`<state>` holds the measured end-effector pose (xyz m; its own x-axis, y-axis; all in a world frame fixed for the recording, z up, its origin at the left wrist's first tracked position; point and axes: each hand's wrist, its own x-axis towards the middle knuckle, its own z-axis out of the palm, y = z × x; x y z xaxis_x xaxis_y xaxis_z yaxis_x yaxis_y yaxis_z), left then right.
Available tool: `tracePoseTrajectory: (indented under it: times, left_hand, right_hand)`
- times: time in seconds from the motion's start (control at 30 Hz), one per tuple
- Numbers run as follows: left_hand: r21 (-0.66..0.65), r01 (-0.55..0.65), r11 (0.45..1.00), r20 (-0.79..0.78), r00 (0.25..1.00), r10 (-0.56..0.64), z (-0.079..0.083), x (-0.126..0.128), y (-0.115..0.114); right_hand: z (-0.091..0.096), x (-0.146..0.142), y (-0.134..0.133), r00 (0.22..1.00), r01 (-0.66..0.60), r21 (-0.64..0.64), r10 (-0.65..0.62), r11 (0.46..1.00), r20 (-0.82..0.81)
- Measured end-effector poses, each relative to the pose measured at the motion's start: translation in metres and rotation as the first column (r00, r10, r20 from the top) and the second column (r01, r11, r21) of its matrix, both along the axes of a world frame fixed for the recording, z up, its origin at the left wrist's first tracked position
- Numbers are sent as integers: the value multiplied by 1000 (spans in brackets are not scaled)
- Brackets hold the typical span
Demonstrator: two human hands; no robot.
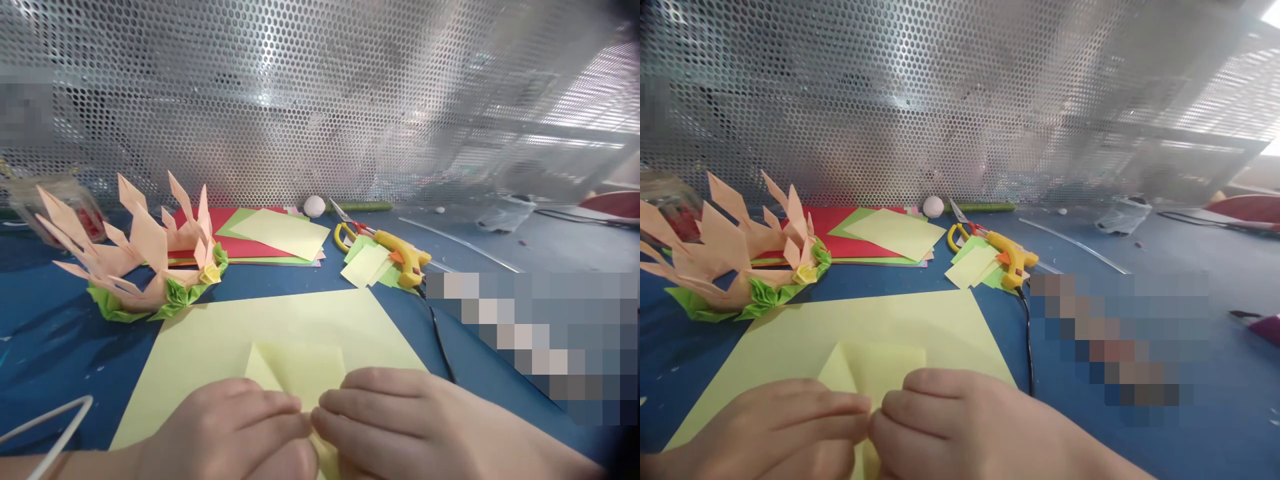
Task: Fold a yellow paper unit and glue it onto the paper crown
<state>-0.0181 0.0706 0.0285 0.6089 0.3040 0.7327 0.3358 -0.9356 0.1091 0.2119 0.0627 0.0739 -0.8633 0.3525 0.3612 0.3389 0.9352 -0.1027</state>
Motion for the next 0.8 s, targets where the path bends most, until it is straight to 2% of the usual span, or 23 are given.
tracePoseTrajectory:
  times: [0.1, 0.2, 0.3, 0.4, 0.6, 0.7, 0.8]
  left_hand:
    - [85, -27, 996, -29, 999, 30, -4, 1, 1]
    - [104, -79, 991, -19, 996, 82, 0, 3, -1]
    - [57, -78, 995, -26, 997, 79, 8, 4, -1]
    - [32, -51, 998, -84, 995, 54, 14, 5, 0]
    - [-2, -48, 999, -101, 994, 48, 8, 3, 4]
    - [-59, -87, 994, -121, 989, 79, 9, 1, 4]
    - [-168, -170, 971, -195, 971, 136, 17, -1, 3]
  right_hand:
    - [0, -1, 4, 996, -65, -4, 65, 998, 58]
    - [1, -1, 8, 991, -76, -11, 76, 997, 106]
    - [7, 0, 11, 987, -51, -54, 59, 997, 148]
    - [13, -2, 11, 988, 33, -105, -16, 994, 156]
    - [9, -3, 8, 994, 65, -139, -52, 988, 96]
    - [7, 0, 9, 996, 81, -221, -70, 972, 58]
    - [7, -1, 11, 985, 174, -266, -170, 948, 39]
